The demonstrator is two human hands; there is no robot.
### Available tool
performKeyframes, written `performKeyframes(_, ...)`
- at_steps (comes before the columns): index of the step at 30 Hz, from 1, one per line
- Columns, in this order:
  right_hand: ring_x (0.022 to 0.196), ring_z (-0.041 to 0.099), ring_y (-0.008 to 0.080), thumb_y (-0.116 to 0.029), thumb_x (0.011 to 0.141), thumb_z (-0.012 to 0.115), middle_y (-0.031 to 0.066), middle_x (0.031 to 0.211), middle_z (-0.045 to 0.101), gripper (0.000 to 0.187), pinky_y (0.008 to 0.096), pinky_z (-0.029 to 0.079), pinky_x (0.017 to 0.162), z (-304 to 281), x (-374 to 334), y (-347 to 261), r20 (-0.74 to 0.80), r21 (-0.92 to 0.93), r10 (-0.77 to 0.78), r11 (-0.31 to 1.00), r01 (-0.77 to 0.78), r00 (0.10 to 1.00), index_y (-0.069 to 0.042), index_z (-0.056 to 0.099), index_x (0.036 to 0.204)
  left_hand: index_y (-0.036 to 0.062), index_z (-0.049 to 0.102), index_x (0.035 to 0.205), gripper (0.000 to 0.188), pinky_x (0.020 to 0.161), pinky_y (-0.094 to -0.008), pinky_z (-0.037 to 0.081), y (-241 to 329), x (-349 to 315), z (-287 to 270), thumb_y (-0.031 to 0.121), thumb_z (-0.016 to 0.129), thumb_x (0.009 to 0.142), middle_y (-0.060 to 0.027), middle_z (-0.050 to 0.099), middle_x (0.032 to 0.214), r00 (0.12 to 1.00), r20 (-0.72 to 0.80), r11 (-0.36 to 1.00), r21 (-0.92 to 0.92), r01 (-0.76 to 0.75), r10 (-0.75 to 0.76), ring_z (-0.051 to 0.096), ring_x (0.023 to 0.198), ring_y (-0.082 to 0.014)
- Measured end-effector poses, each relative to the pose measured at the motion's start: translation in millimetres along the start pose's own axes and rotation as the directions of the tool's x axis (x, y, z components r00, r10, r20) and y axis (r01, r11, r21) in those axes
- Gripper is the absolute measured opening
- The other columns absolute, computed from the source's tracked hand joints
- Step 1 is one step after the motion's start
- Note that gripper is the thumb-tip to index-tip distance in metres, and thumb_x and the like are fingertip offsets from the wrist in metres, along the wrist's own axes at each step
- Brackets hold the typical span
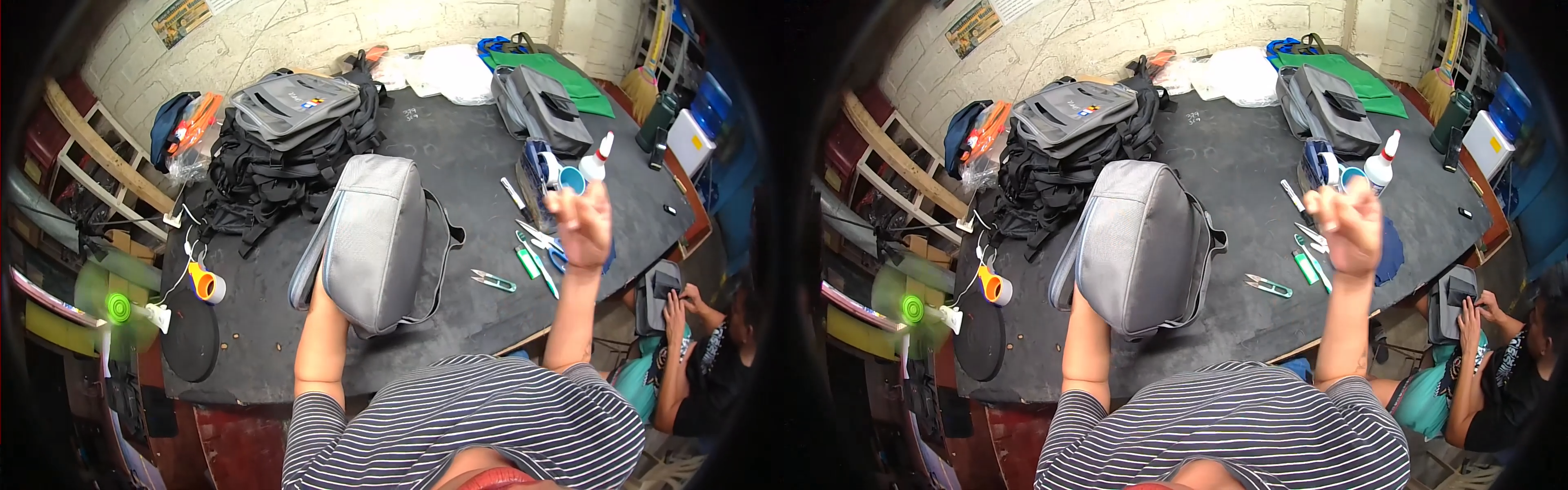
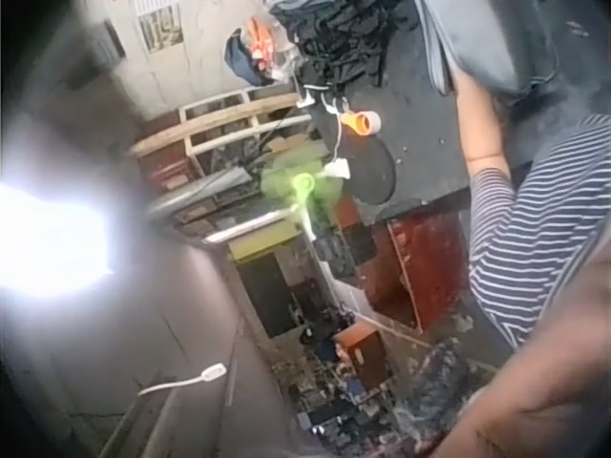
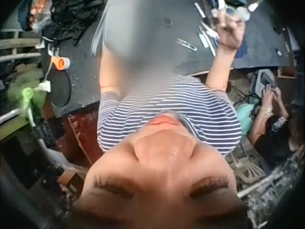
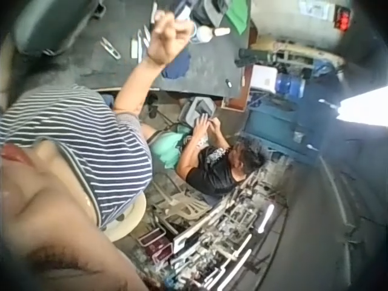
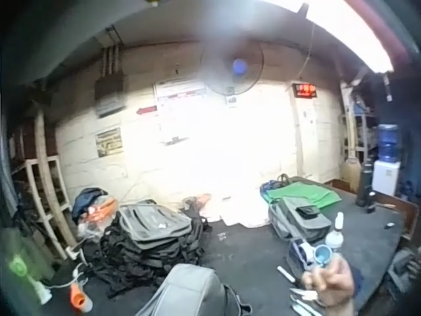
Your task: Inspecting the quality and finishing details of manufactured bags.
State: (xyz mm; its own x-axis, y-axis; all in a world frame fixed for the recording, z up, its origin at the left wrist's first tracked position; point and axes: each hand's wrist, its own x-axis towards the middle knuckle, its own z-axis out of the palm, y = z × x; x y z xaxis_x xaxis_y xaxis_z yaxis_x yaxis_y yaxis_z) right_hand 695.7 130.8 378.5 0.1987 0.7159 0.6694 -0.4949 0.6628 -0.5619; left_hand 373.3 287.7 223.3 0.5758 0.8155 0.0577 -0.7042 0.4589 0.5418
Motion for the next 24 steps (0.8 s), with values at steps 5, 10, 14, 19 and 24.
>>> performKeyframes(5, 0.130, 0.031, 0.0520, -0.049, 0.057, 0.084, 0.0278, 0.150, 0.017, 0.125, 0.0639, 0.033, 0.099, -38, -10, -33, 0.634, 0.354, -0.249, 0.935, 0.011, 0.732, -0.037, -0.001, 0.149, 0.0023, 0.050, 0.129, 0.041, 0.094, -0.0344, 0.044, -12, 13, 2, 0.024, 0.051, 0.094, -0.0104, 0.057, 0.119, 0.999, 0.049, 0.999, -0.036, 0.011, -0.009, 0.054, 0.107, -0.0202)
performKeyframes(10, 0.127, 0.045, 0.0273, -0.054, 0.075, 0.069, 0.0146, 0.141, 0.043, 0.086, 0.0394, 0.036, 0.102, -34, -1, 13, -0.025, -0.556, 0.406, 0.754, -0.350, 0.914, -0.007, 0.038, 0.140, 0.0025, 0.050, 0.129, 0.042, 0.095, -0.0351, 0.044, -22, 19, 3, 0.025, 0.051, 0.094, -0.0108, 0.057, 0.120, 0.997, 0.082, 0.998, -0.062, 0.020, -0.015, 0.054, 0.108, -0.0208)
performKeyframes(14, 0.131, 0.037, 0.0208, -0.042, 0.070, 0.079, 0.0083, 0.146, 0.036, 0.092, 0.0383, 0.031, 0.107, -20, -28, 72, 0.109, -0.376, 0.541, 0.799, -0.469, 0.834, -0.007, 0.035, 0.142, 0.0027, 0.049, 0.129, 0.042, 0.095, -0.0357, 0.044, -18, 20, 0, 0.025, 0.051, 0.094, -0.0111, 0.057, 0.121, 0.996, 0.090, 0.997, -0.078, -0.014, 0.021, 0.054, 0.109, -0.0212)
performKeyframes(19, 0.132, 0.035, 0.0192, -0.041, 0.074, 0.077, 0.0058, 0.145, 0.036, 0.091, 0.0362, 0.029, 0.108, 34, -39, 99, 0.152, -0.211, 0.503, 0.857, -0.469, 0.851, -0.009, 0.029, 0.145, 0.0029, 0.049, 0.129, 0.042, 0.096, -0.0364, 0.043, -7, 9, -11, 0.026, 0.050, 0.094, -0.0114, 0.056, 0.122, 0.994, 0.080, 0.993, -0.093, -0.069, 0.076, 0.054, 0.110, -0.0218)
performKeyframes(24, 0.114, 0.047, 0.0106, -0.041, 0.084, 0.068, -0.0025, 0.126, 0.051, 0.067, 0.0291, 0.039, 0.096, 20, -41, 113, 0.111, -0.139, 0.502, 0.862, -0.487, 0.858, -0.012, 0.042, 0.138, 0.0031, 0.049, 0.129, 0.043, 0.096, -0.0370, 0.043, -13, 10, -13, 0.027, 0.050, 0.094, -0.0117, 0.056, 0.122, 0.991, 0.098, 0.989, -0.128, -0.076, 0.089, 0.053, 0.110, -0.0224)
